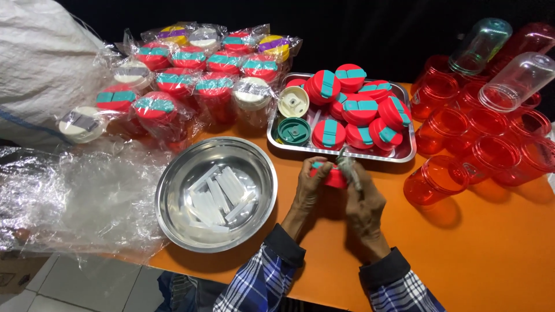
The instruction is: Manually assembling plastic containers with lids, wrapping them in plastic film, and placing small packets into cups.
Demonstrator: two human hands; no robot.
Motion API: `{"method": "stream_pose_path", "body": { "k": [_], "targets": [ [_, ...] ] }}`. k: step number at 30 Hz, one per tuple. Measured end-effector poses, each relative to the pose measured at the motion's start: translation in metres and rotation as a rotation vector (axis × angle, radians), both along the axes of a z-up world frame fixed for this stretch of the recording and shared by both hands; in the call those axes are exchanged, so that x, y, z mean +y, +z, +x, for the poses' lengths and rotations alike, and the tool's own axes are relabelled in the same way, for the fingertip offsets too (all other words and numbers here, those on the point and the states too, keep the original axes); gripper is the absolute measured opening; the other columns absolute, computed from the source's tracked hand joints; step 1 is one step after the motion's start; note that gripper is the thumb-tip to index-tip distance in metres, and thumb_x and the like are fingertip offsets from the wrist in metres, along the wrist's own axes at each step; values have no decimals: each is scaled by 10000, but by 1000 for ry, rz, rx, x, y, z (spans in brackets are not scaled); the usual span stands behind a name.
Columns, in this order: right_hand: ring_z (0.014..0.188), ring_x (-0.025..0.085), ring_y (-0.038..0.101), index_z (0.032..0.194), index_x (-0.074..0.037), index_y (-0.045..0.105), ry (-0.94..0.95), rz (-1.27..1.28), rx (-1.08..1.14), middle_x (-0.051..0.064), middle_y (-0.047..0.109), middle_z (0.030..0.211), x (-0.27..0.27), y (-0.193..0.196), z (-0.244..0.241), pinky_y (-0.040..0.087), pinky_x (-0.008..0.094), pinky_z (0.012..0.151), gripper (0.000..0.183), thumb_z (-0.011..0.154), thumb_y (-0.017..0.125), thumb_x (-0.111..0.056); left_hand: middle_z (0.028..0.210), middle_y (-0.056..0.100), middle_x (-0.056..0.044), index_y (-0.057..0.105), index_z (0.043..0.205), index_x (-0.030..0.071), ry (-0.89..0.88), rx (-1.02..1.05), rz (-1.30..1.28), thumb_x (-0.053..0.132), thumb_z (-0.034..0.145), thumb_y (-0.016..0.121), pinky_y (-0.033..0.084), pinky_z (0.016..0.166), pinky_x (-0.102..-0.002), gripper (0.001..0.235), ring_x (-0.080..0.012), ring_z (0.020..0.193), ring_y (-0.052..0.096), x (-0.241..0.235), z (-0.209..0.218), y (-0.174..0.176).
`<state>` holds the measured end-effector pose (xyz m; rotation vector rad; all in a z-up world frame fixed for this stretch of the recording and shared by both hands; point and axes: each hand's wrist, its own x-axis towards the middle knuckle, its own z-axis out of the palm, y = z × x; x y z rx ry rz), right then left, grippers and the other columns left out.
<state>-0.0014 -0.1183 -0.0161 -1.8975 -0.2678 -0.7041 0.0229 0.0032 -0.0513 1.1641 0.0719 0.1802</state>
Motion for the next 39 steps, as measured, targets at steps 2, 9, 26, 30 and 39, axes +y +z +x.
{"method": "stream_pose_path", "body": {
  "k": [2, 9, 26, 30, 39],
  "targets": [
    [1111, 335, 723, 1241, -110, 741, 134, -20, -139, 136, 750, 1161, 12, 9, -13, 585, 395, 959, 408, 885, 616, 46, 907, 675, -16, 553, 1125, 86, 65, 126, -401, 348, 894, 783, 556, 832, -269, 419, -93, 835, 662, -1, -19, 31],
    [1107, 431, 671, 1304, -133, 686, 14, -70, 117, 194, 735, 1165, 11, -8, -2, 553, 511, 947, 339, 998, 543, -103, 828, 665, -106, 580, 985, 61, 46, 130, -581, 405, 892, 804, 606, 773, -360, 421, -192, 764, 685, 1, -13, 46],
    [1379, 419, 519, 1321, -144, 698, 179, -340, -397, 168, 570, 1444, 25, -1, -5, 386, 516, 1183, 369, 976, 569, -119, 796, 720, 7, 688, 793, 146, -114, 121, -608, 538, 1017, 562, 587, 741, -208, 469, -31, 686, 662, -4, -43, 102],
    [1306, 379, 578, 1283, -123, 701, 197, -232, -331, 140, 611, 1379, 17, -9, 5, 432, 483, 1152, 350, 951, 603, -71, 767, 723, -47, 665, 786, 98, -74, 84, -445, 446, 1029, 538, 572, 763, -218, 443, -82, 678, 678, -1, -12, 30],
    [1238, 390, 628, 1253, -96, 704, 144, -251, -328, 152, 640, 1329, 20, 0, -3, 489, 468, 1076, 341, 915, 681, -133, 744, 662, -110, 733, 857, 48, 119, -264, 235, 226, 974, 423, 505, 739, -248, 376, -150, 752, 609, 17, 10, -28]
  ]
}}
